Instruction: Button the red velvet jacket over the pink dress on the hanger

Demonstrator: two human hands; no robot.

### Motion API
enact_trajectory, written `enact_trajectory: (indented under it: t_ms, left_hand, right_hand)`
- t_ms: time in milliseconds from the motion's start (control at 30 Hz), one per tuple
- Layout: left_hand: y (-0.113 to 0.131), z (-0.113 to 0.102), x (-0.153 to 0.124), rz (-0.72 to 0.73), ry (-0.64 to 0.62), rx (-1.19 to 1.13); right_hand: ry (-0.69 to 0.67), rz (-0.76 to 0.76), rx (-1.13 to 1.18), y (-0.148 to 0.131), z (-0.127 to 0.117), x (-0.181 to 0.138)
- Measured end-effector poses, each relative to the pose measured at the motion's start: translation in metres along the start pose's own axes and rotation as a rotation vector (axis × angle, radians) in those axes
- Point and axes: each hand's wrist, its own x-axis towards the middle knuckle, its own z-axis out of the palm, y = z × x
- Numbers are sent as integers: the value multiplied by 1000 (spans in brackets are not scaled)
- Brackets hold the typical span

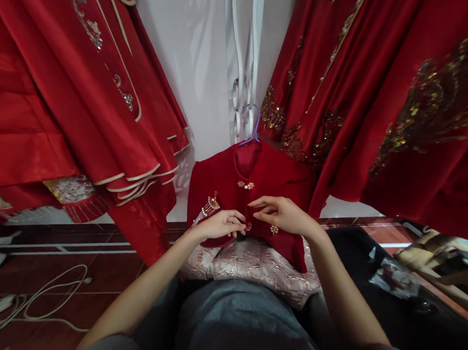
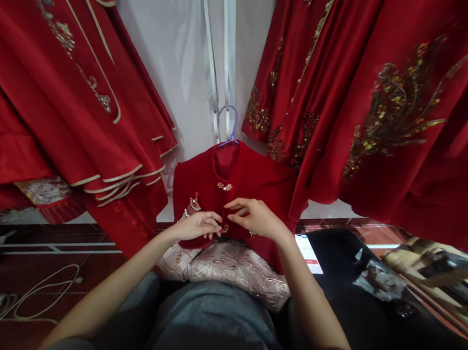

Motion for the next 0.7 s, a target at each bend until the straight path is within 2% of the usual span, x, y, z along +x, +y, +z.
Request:
enact_trajectory:
  t_ms: [133,233,367,467,600,633,700]
  left_hand:
    - [3,1,-7,62,58,26]
    - [2,2,-9,29,33,-174]
    - [-2,1,-10,-51,162,-391]
    - [-2,-1,-11,-33,211,-414]
    - [2,-10,-12,29,159,-293]
    - [1,-14,-11,60,189,-238]
    - [-5,-24,-8,151,380,-83]
  right_hand:
    - [-15,27,-142,-7,9,1]
    - [-67,45,-204,-5,16,3]
    - [-94,89,-231,-3,29,5]
    - [-4,66,-262,0,39,8]
    - [105,3,-322,3,46,11]
    - [144,-9,-334,2,45,11]
    - [253,-12,-344,-2,41,10]
